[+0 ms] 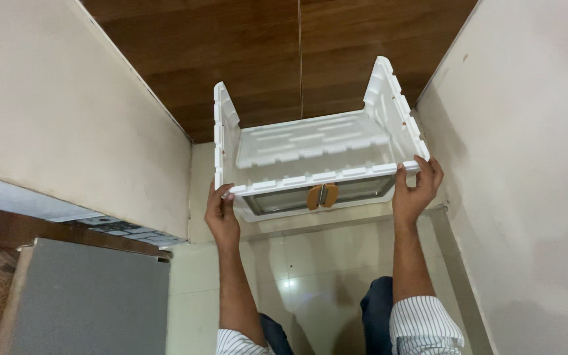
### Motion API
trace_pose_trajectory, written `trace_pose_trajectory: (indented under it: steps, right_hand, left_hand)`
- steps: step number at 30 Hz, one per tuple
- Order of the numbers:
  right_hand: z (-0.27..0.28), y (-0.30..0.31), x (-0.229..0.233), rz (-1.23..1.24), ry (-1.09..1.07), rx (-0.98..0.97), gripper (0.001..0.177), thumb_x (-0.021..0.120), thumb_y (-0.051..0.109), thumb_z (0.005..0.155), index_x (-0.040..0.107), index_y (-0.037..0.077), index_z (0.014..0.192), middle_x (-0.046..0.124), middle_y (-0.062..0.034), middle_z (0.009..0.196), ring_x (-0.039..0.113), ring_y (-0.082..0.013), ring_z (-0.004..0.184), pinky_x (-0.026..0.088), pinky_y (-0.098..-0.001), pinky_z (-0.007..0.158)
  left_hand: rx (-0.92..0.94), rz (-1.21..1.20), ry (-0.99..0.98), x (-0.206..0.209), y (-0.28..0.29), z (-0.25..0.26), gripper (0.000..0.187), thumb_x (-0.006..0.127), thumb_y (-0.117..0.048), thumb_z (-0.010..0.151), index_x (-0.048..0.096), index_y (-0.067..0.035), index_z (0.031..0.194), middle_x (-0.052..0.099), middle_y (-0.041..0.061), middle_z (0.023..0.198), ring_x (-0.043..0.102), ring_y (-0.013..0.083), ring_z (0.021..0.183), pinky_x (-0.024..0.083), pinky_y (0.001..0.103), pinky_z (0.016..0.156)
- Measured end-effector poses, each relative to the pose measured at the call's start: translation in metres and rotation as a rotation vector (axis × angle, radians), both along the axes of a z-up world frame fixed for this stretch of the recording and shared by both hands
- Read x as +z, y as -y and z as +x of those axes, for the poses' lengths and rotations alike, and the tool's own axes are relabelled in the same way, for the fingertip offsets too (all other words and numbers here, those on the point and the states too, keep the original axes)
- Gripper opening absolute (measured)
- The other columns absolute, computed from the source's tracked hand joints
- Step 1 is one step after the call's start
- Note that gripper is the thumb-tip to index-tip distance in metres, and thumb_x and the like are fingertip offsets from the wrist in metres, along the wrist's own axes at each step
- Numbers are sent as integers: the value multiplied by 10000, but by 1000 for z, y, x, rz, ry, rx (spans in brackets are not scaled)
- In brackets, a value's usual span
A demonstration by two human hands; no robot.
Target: The person assembles a white plastic cooler by unfolding its sides and inserting a metal tray. They then disassemble the cooler by removing the tray and folding the sides back down.
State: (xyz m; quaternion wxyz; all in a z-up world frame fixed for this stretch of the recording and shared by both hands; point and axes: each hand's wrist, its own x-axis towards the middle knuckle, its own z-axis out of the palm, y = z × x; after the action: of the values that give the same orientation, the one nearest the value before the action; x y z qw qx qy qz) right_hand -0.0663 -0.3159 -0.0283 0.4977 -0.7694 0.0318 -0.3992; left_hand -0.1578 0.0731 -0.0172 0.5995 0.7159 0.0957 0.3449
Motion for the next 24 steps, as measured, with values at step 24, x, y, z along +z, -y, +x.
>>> trace_pose_trajectory:
  steps: [24]
  right_hand:
    - [2, 5, -1, -10, 51, 70, 303, 773, -41, 952, 734, 47, 1238, 439, -139, 1408, 532, -261, 1286, 534, -359, 1056]
  left_hand:
    - [-27, 44, -77, 8, -1, -1, 317, 473, 131, 1004, 699, -15, 1172, 518, 212, 1553, 516, 287, 1432, 410, 358, 1158]
